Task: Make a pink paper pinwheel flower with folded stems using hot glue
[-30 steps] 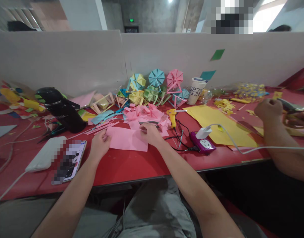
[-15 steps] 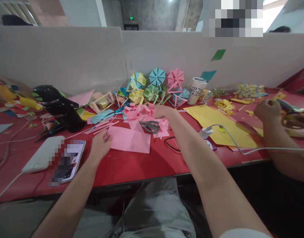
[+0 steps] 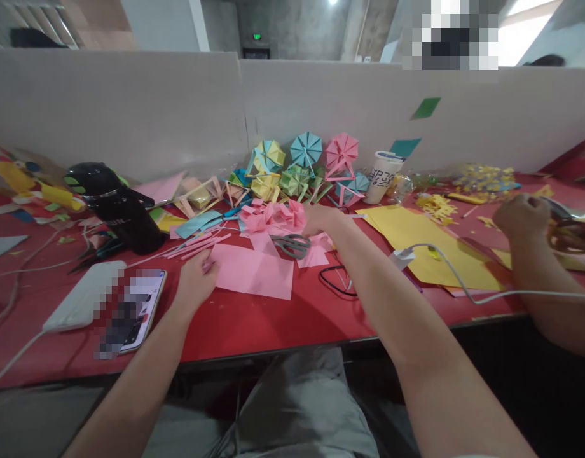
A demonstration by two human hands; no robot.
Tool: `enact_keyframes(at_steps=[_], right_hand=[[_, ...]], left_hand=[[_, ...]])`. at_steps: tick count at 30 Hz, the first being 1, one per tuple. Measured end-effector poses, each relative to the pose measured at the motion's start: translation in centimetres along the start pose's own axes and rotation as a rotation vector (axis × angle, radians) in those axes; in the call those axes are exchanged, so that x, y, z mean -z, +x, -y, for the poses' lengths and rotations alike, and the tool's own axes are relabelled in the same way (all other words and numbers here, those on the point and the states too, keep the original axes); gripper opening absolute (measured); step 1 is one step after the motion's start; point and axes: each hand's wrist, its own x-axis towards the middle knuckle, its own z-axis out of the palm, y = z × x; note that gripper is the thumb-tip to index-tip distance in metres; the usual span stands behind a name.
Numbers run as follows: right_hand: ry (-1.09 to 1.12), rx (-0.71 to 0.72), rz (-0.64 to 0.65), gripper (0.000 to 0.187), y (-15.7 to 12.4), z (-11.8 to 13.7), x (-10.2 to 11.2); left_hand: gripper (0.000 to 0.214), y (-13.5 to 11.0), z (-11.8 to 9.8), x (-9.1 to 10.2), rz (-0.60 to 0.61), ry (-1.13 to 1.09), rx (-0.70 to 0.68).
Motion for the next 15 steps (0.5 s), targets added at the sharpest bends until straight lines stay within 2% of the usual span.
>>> enact_keyframes(at_steps=[1, 3, 6, 11, 15], right_hand=[[-0.041, -0.015, 0.082, 0.08, 0.2, 0.2, 0.6], [-0.096, -0.035, 0.176, 0.09, 0.6, 0.8, 1.4], [-0.098, -0.043, 0.258, 0.079, 1.2, 1.7, 1.4], [-0.128, -0.052, 0.28, 0.051, 0.7, 2.1, 1.3], [-0.222, -0.078, 0.265, 0.046, -0.6, 2.3, 2.7]], left_hand=[[0.007, 0.0, 0.0, 0.0, 0.002, 0.002, 0.004], [0.007, -0.1, -0.1, 0.1, 0.009, 0.0, 0.006], [0.008, -0.2, 0.0, 0.1, 0.027, -0.006, 0.004], [0.007, -0.1, 0.0, 0.1, 0.017, 0.009, -0.007], [0.008, -0.1, 0.0, 0.0, 0.028, 0.024, -0.023]])
